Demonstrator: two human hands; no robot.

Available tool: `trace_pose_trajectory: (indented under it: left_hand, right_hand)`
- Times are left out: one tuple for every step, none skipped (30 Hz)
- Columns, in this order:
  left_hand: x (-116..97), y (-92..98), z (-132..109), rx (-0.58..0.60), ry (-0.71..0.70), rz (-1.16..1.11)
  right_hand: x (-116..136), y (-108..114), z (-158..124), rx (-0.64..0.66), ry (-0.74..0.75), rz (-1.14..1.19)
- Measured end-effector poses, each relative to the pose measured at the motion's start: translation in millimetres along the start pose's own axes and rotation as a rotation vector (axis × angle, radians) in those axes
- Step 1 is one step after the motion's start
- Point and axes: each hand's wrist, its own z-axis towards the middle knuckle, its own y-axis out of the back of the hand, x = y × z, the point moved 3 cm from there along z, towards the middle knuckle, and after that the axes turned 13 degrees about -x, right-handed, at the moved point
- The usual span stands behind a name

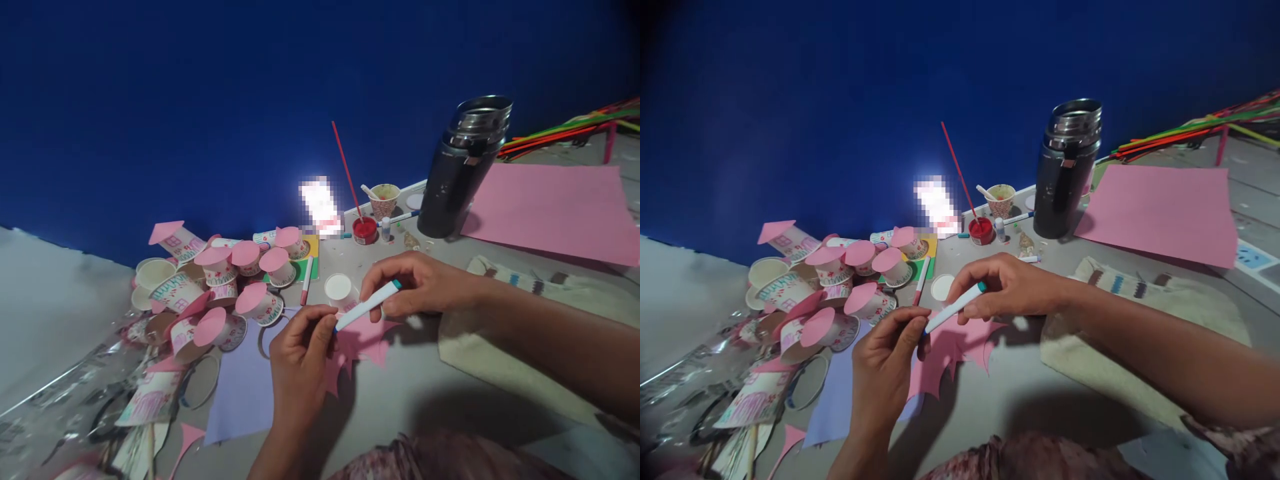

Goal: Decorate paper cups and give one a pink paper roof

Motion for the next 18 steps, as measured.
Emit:
trace_pose_trajectory:
  left_hand:
    - [5,-1.7,-2,-0.016,0.082,-0.052]
    - [10,-3.8,-5,-0.015,0.148,-0.094]
    - [15,-6.0,-9,0.004,0.200,-0.118]
    - [19,-7.8,-13,0.035,0.238,-0.124]
    - [22,-9.1,-17,0.078,0.264,-0.117]
    - [25,-10.0,-21,0.135,0.279,-0.099]
    - [28,-10.4,-24,0.199,0.287,-0.075]
    - [30,-10.3,-27,0.259,0.290,-0.046]
    - [32,-9.9,-29,0.307,0.290,-0.015]
    - [33,-9.4,-31,0.344,0.283,0.021]
    - [33,-8.9,-31,0.375,0.268,0.058]
    - [32,-8.4,-31,0.404,0.244,0.094]
    - [30,-7.7,-29,0.430,0.217,0.127]
    - [27,-6.6,-27,0.456,0.188,0.157]
    - [24,-4.4,-25,0.478,0.163,0.183]
    - [21,-1.1,-22,0.489,0.145,0.204]
    - [20,3.8,-19,0.486,0.137,0.218]
    - [20,9.7,-15,0.472,0.140,0.227]
  right_hand:
    - [-4,-2,2,0.001,-0.027,0.049]
    - [-8,-5,3,-0.006,-0.041,0.074]
    - [-13,-8,5,-0.004,-0.048,0.087]
    - [-16,-13,6,0.023,-0.040,0.101]
    - [-19,-18,7,0.046,-0.016,0.108]
    - [-21,-22,7,0.053,0.001,0.112]
    - [-23,-25,8,0.045,0.015,0.119]
    - [-24,-27,8,0.025,0.020,0.120]
    - [-25,-28,7,0.005,0.017,0.114]
    - [-26,-30,7,-0.008,0.014,0.101]
    - [-27,-31,6,-0.016,0.010,0.083]
    - [-28,-32,5,-0.023,0.006,0.062]
    - [-29,-33,4,-0.027,-0.001,0.044]
    - [-29,-33,4,-0.033,-0.011,0.038]
    - [-29,-31,4,-0.045,-0.023,0.047]
    - [-28,-27,6,-0.088,-0.027,0.070]
    - [-25,-19,8,-0.164,-0.016,0.107]
    - [-20,-8,11,-0.240,0.004,0.145]
